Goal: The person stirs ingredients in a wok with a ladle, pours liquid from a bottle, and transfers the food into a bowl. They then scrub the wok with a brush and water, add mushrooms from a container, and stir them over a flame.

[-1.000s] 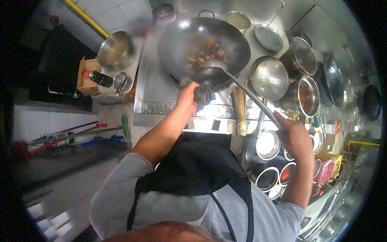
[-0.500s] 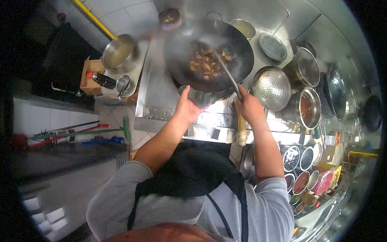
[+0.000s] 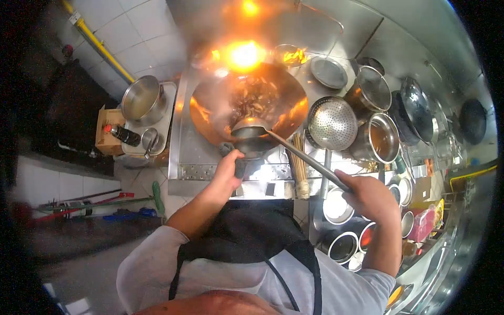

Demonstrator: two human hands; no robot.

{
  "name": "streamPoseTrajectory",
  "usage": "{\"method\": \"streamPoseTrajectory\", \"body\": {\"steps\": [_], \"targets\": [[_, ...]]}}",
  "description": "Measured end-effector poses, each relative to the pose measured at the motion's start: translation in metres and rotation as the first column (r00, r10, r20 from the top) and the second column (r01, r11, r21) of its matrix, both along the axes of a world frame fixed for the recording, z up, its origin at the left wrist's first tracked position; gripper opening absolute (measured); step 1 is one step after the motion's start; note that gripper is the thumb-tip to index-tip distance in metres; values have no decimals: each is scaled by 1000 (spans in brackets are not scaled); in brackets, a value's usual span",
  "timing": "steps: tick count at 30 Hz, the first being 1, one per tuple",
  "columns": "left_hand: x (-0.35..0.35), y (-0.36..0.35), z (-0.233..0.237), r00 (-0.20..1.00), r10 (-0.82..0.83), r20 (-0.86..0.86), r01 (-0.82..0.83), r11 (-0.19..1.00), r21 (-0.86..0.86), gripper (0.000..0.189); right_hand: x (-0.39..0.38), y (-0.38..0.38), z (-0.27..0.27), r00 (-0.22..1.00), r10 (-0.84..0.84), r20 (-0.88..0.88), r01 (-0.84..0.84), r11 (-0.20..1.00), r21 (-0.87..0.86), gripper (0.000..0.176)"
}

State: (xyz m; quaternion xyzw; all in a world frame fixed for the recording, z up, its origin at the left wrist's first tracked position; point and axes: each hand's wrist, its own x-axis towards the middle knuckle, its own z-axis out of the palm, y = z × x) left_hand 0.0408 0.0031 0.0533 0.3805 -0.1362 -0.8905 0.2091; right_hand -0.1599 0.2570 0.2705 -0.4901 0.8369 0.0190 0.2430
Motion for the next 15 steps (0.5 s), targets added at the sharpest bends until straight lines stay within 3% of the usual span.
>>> {"method": "streamPoseTrajectory", "body": {"steps": [2,6,7,8,11,13,14,15], "targets": [[-8,-5,-23,999,48,11,-48,999,18,20,13,-17,-16,1000,-19,-1,19,999,40,60],[2,-2,-42,988,-38,148,47,998,-52,23,9,-39,-144,997,-50,-59,39,983,-178,62],[20,16,-12,989,-74,129,84,994,-72,26,18,-43,-148,992,-97,-77,87,988,-127,64],[37,29,-18,990,-84,112,96,989,-115,27,25,-43,-143,986,-124,-111,117,991,-65,66],[57,44,-52,998,-36,53,45,984,-170,28,9,-3,-132,993,-95,71,114,936,-332,72],[60,41,-77,980,-182,84,199,927,-316,25,4,8,-84,966,-180,185,219,952,-216,67],[45,29,-42,995,-96,-11,95,993,-65,21,2,7,-66,952,-212,220,249,956,-157,65],[34,15,-7,983,-135,126,139,990,-25,16,2,7,-65,953,-205,222,242,958,-155,65]]}}
